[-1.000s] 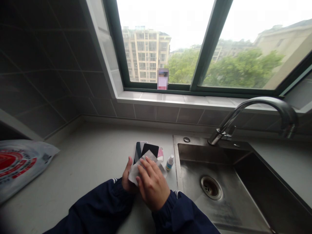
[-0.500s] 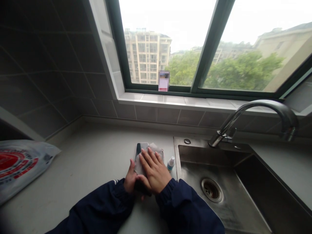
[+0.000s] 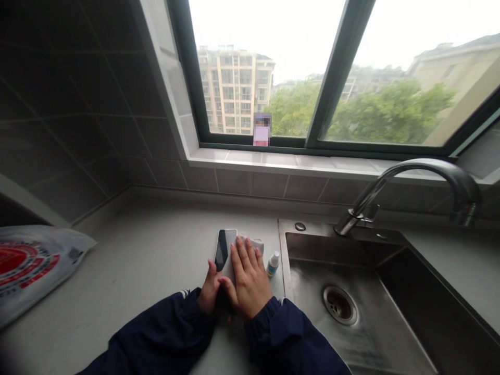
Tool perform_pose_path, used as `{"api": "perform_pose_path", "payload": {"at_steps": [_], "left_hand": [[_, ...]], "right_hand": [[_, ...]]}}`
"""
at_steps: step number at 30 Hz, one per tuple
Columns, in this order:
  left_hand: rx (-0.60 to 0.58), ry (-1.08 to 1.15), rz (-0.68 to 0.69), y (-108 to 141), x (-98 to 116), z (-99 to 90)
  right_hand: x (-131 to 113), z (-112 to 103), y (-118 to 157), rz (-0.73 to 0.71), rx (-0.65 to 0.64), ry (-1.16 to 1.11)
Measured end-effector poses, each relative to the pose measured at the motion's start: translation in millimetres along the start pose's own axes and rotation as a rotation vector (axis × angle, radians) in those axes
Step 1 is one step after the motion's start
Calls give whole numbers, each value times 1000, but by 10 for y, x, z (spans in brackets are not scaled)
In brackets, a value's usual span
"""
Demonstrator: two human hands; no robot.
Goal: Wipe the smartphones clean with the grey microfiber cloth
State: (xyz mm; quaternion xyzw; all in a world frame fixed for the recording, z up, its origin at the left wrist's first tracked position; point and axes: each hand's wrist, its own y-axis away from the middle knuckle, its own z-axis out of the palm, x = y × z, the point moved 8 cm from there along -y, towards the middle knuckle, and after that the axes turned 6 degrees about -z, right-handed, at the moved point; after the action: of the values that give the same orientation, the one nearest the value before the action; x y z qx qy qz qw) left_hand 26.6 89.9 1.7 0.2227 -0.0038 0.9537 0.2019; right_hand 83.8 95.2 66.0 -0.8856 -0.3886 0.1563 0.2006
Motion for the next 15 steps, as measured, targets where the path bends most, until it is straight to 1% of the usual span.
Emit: {"api": "perform_pose_path", "payload": {"at_steps": [2, 3, 6, 9, 11, 15], "left_hand": [[5, 7, 83, -32, 41, -48], [8, 4, 90, -45, 36, -69], [7, 27, 37, -55, -23, -104], [-11, 32, -34, -30, -82, -88], [-8, 33, -49, -18, -98, -93], [40, 28, 7, -32, -69, -166]], "right_hand": [[-41, 18, 65, -51, -27, -10], [-68, 27, 100, -80, -42, -15], [-168, 53, 208, -159, -89, -35], [-267, 72, 278, -214, -128, -55], [-301, 79, 280, -221, -139, -63], [-260, 82, 184, -177, -115, -61]]}}
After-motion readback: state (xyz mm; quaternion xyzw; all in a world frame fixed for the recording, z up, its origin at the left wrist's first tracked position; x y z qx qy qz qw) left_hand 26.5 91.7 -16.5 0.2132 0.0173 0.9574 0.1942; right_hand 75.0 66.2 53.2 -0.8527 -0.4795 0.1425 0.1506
